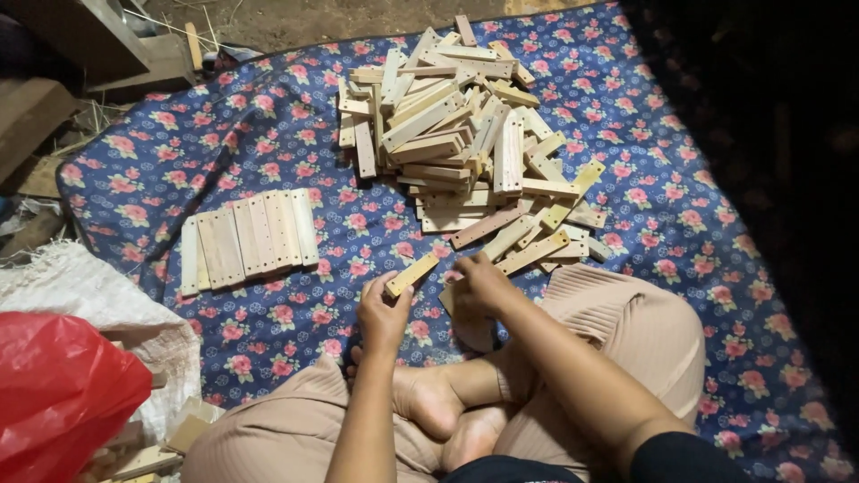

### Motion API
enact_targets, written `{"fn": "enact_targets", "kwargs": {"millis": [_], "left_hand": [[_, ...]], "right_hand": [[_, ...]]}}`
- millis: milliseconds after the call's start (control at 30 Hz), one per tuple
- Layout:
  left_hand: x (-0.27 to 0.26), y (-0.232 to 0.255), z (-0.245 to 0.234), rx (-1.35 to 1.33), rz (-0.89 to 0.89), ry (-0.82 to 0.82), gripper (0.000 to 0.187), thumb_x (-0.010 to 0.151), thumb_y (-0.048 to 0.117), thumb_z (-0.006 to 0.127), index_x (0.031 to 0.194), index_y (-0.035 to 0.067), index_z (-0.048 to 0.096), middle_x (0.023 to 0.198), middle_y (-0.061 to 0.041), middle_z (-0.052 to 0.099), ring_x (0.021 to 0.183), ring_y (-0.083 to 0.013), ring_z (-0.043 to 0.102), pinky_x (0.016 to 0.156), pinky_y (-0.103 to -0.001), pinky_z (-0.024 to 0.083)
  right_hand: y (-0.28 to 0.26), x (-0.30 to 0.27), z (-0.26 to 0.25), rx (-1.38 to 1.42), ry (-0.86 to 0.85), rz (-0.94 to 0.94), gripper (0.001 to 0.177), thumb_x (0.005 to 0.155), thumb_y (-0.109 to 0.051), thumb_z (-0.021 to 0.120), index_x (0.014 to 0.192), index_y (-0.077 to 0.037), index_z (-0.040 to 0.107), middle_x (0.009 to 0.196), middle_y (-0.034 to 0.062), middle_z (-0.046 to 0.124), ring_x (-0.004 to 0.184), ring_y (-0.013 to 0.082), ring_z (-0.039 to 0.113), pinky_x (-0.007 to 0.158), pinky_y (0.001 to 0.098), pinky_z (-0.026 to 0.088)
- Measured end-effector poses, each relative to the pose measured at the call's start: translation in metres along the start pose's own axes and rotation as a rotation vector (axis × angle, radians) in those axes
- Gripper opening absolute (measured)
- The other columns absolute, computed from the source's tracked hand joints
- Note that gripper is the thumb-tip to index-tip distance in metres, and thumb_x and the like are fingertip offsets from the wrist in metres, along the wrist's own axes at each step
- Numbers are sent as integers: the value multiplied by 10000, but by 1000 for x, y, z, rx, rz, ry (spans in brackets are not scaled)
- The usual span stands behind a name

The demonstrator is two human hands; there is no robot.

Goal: Sorting and arranging small wooden slats on a floor mat for assembly.

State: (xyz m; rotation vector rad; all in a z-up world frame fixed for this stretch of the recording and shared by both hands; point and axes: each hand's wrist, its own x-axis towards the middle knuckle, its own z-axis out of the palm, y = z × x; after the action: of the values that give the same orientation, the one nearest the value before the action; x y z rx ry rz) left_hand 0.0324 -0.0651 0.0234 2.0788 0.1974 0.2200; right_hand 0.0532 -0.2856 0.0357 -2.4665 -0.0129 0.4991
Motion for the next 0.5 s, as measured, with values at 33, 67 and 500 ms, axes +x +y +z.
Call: {"fn": "enact_targets", "kwargs": {"millis": [33, 67, 500], "left_hand": [[0, 1, 0, 1, 0, 0, 406, 703, 181, 886, 1098, 176, 790, 1004, -111, 722, 1017, -336, 717, 856, -408, 599], [-1, 1, -1, -1, -2, 1, 402, 707, 179, 882, 1098, 174, 789, 1002, -111, 723, 1017, -338, 717, 856, -406, 599], [-1, 2, -2, -21, 32, 8, 406, 712, 164, 875, 1107, 149, 783, 1011, -123, 716, 1035, -354, 706, 887, -423, 580]], "right_hand": [[-3, -2, 4, 1, -1, 0, 616, 691, -125, 835, 1271, -154, 629, 1334, 245, 546, 1073, 525, 670, 931, 587, 582], [-5, -4, 7, -117, -12, -28, 604, 738, -129, 789, 1309, -178, 599, 1310, 231, 543, 1031, 516, 689, 908, 573, 589], [32, -3, 35, -605, -96, -191, 726, 570, -562, 900, 1196, -240, 724, 1047, 72, 745, 1017, 333, 709, 797, 469, 599]]}}
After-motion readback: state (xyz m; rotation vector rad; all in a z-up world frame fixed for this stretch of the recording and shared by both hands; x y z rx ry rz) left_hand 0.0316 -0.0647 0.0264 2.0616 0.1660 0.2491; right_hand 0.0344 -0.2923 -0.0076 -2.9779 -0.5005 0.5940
